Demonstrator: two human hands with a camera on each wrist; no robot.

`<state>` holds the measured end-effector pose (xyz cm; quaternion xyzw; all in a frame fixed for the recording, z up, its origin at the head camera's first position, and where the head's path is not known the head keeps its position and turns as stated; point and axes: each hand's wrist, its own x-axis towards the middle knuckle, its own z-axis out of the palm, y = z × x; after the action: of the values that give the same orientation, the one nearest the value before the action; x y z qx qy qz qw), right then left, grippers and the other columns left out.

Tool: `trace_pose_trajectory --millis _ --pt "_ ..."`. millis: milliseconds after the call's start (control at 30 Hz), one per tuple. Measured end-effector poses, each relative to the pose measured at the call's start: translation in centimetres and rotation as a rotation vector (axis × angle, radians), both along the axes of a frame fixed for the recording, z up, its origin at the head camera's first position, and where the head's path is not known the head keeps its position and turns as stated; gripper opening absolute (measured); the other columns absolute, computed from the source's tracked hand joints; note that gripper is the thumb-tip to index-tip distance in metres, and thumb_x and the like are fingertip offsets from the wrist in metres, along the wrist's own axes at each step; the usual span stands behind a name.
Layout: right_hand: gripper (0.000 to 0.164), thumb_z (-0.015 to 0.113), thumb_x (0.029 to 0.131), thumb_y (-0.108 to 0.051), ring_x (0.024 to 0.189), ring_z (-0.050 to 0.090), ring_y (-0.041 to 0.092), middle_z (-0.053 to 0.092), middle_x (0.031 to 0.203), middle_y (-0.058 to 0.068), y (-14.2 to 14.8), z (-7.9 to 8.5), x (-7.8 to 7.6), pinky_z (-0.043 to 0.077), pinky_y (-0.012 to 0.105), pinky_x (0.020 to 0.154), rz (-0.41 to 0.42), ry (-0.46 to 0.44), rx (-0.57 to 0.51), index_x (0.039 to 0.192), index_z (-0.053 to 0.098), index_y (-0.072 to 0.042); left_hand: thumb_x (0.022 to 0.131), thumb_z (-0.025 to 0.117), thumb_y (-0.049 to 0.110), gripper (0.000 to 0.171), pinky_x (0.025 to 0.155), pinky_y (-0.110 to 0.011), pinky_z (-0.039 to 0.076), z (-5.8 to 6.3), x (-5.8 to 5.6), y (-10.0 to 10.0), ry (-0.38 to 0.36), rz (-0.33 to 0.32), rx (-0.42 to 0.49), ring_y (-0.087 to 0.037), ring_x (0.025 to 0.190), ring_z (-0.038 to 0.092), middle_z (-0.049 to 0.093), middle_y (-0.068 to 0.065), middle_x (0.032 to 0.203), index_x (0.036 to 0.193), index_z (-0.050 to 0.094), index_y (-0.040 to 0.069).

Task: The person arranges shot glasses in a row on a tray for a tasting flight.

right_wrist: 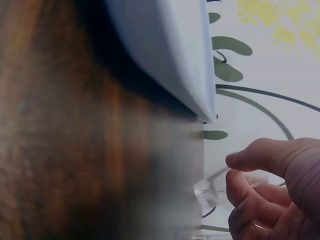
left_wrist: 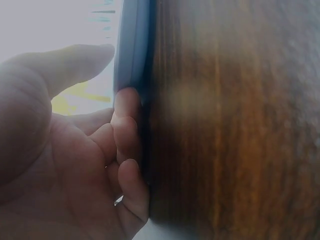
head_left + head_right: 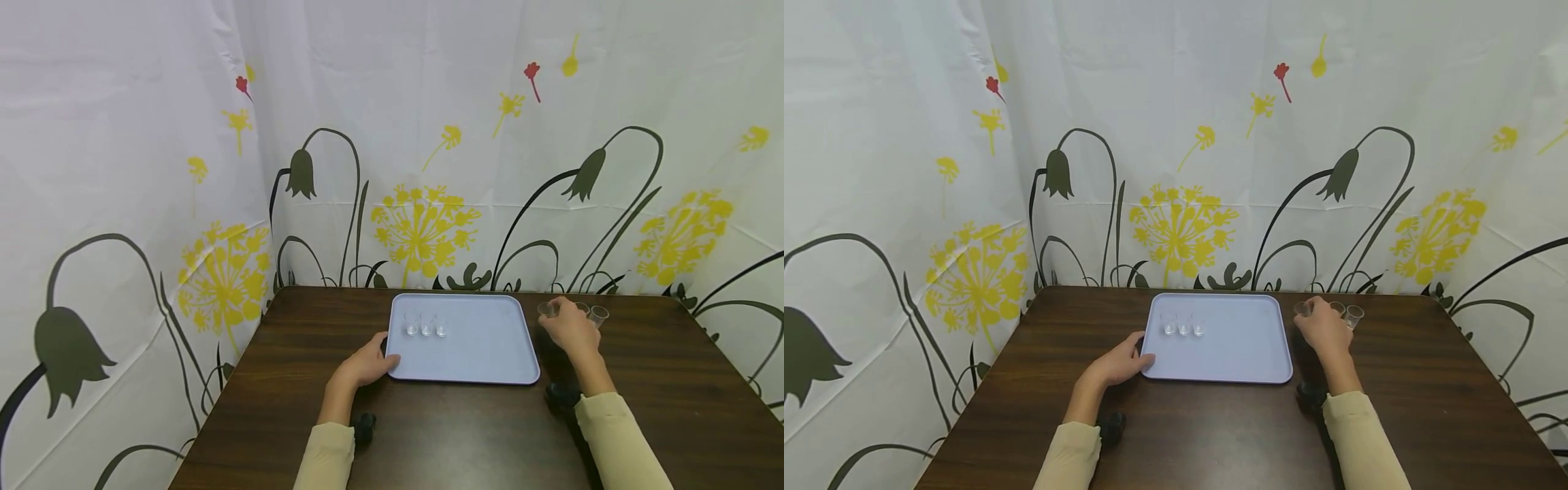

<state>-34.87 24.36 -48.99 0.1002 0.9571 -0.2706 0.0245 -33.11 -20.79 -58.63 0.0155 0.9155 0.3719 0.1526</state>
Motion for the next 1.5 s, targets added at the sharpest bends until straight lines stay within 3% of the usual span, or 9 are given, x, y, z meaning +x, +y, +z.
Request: trace_pose_trajectory --millis 167,500,800,900,1067,1200,1433,1500 --pt "0.058 0.062 0.102 -0.039 0.127 0.055 0.064 0.062 0.142 0.035 0.2 -0.5 0.1 0.045 0.075 0.097 -0.001 -0.004 -0.002 0.151 0.055 -0.008 0.099 0.070 0.050 0.078 0.070 -0.038 0.045 0.0 0.2 0.2 0.010 0.006 0.006 -0.021 0.076 0.057 0.062 -0.005 0.090 0.164 0.040 0.021" --pt "0.054 0.061 0.104 -0.036 0.118 0.063 0.059 0.067 0.135 0.032 0.4 -1.1 0.2 0.049 0.071 0.087 0.035 0.035 0.064 0.148 0.057 -0.006 0.100 0.068 0.052 0.077 0.072 -0.038 0.045 -0.1 0.4 0.5 0.004 0.012 -0.005 -0.021 0.078 0.059 0.063 -0.004 0.091 0.164 0.040 0.019" --pt "0.056 0.059 0.104 -0.037 0.116 0.065 0.059 0.066 0.138 0.033 0.2 -0.9 0.5 0.051 0.071 0.083 0.050 0.057 0.107 0.149 0.056 -0.003 0.100 0.068 0.050 0.076 0.066 -0.039 0.046 -0.1 0.4 0.5 0.004 0.014 -0.038 -0.023 0.074 0.059 0.063 -0.005 0.093 0.165 0.038 0.022" --pt "0.058 0.056 0.104 -0.039 0.116 0.065 0.059 0.065 0.139 0.033 0.2 -0.9 0.5 0.051 0.072 0.084 0.045 0.059 0.122 0.150 0.055 -0.004 0.102 0.065 0.050 0.076 0.074 -0.042 0.050 -0.1 0.3 0.5 0.010 0.013 -0.057 -0.024 0.083 0.062 0.065 -0.006 0.100 0.166 0.038 0.020" --pt "0.060 0.051 0.102 -0.043 0.113 0.067 0.056 0.067 0.135 0.033 -0.2 -0.9 0.5 0.052 0.071 0.080 0.041 0.107 0.164 0.149 0.055 -0.005 0.102 0.065 0.051 0.076 0.099 -0.056 0.051 0.1 0.2 0.5 0.002 0.029 -0.058 -0.027 0.106 0.065 0.070 -0.007 0.119 0.166 0.038 0.019" --pt "0.059 0.051 0.102 -0.043 0.107 0.068 0.058 0.068 0.130 0.035 -0.9 -0.2 0.8 0.051 0.070 0.076 0.038 0.136 0.182 0.146 0.056 -0.003 0.103 0.063 0.051 0.076 0.105 -0.058 0.050 1.4 0.8 1.0 -0.004 0.020 -0.070 -0.030 0.115 0.066 0.070 -0.012 0.131 0.166 0.037 0.018" --pt "0.058 0.055 0.102 -0.043 0.099 0.069 0.059 0.071 0.121 0.036 -3.2 1.0 0.7 0.051 0.069 0.074 0.046 0.228 0.203 0.141 0.059 -0.001 0.105 0.061 0.042 0.070 0.105 -0.059 0.049 6.3 3.8 2.0 0.007 0.014 -0.029 -0.034 0.115 0.065 0.068 -0.021 0.135 0.162 0.039 0.006" --pt "0.058 0.055 0.102 -0.044 0.100 0.069 0.059 0.071 0.121 0.035 -3.9 1.3 0.7 0.051 0.069 0.075 0.049 0.228 0.204 0.141 0.059 -0.002 0.106 0.060 0.042 0.070 0.105 -0.058 0.050 6.4 3.8 2.0 0.009 0.005 -0.032 -0.034 0.115 0.065 0.068 -0.022 0.136 0.161 0.039 0.005"
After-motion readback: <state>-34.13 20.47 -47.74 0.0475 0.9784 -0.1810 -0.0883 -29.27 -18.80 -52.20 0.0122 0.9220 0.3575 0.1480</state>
